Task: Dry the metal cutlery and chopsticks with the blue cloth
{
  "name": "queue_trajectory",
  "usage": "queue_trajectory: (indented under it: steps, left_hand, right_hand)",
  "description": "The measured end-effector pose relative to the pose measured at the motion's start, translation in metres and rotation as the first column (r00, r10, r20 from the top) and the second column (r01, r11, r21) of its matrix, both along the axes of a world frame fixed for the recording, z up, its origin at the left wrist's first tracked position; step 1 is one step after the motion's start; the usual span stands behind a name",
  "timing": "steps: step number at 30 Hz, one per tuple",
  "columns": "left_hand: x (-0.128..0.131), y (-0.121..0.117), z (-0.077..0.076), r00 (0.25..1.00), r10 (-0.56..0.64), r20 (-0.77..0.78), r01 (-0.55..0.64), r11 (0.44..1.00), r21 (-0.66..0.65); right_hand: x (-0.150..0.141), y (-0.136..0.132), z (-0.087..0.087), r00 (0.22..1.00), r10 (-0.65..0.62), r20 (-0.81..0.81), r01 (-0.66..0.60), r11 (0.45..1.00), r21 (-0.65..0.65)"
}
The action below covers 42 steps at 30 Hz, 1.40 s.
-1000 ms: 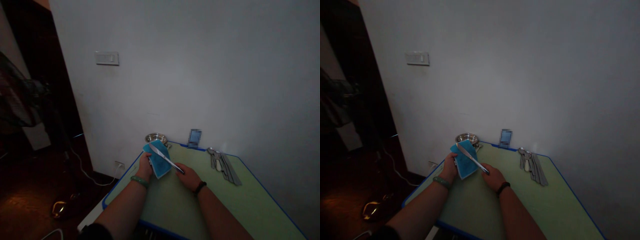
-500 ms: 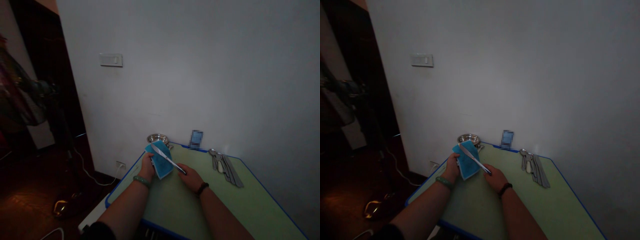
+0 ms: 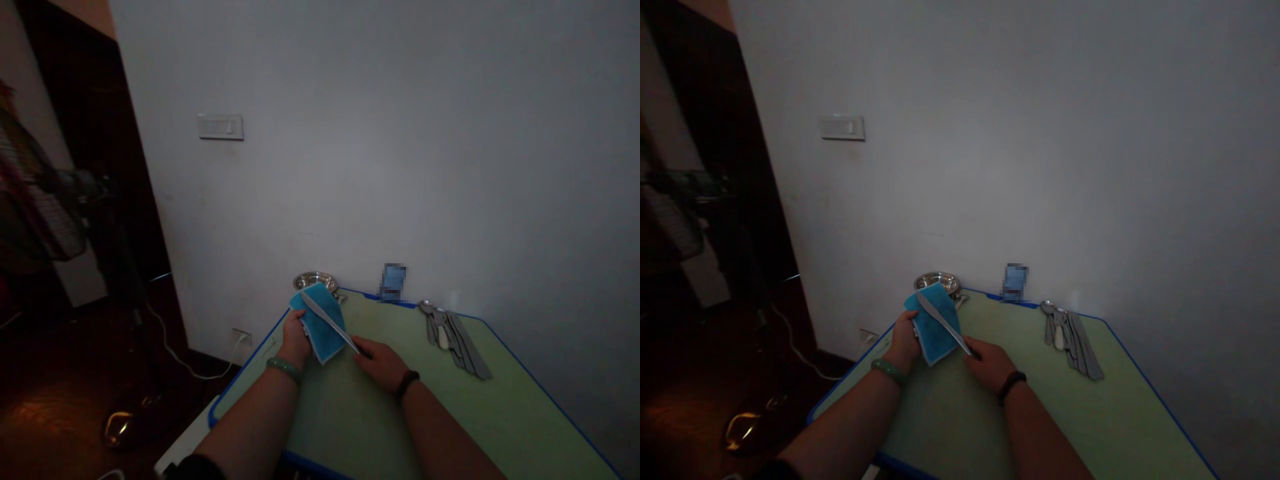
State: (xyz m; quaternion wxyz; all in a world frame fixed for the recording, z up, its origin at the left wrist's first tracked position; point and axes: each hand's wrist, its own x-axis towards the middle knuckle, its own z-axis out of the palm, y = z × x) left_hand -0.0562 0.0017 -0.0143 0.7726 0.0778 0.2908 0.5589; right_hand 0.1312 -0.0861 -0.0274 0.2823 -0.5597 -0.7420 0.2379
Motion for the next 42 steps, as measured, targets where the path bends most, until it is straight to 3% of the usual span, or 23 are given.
queue_trajectory:
  steps: [3, 12, 20, 30, 37, 42]
  left_hand:
    - [0.002, -0.001, 0.005, 0.986, -0.008, -0.166, 0.014, 0.999, 0.034]
    - [0.004, -0.003, 0.008, 0.973, 0.006, -0.23, -0.004, 1.0, 0.007]
    - [0.006, -0.011, 0.015, 0.98, -0.061, -0.188, 0.068, 0.997, 0.033]
    - [0.007, -0.014, 0.021, 0.994, 0.013, -0.106, -0.006, 0.998, 0.069]
    - [0.007, -0.009, 0.015, 0.996, 0.013, -0.087, -0.004, 0.996, 0.094]
    - [0.006, -0.003, 0.01, 0.995, 0.075, -0.06, -0.068, 0.992, 0.107]
  right_hand:
    - [-0.001, 0.0, 0.001, 1.0, 0.005, 0.023, -0.005, 1.0, -0.004]
    - [-0.002, -0.001, 0.003, 1.0, 0.016, -0.008, -0.016, 1.0, -0.014]
    - [-0.003, 0.0, 0.002, 1.0, 0.0, -0.028, -0.001, 1.0, -0.008]
    - [-0.002, 0.001, -0.001, 0.999, -0.007, -0.032, 0.006, 1.0, -0.027]
    - [-0.004, -0.003, 0.004, 0.999, -0.049, -0.013, 0.048, 0.997, -0.059]
    - [-0.003, -0.003, 0.003, 0.998, -0.06, 0.018, 0.061, 0.996, -0.066]
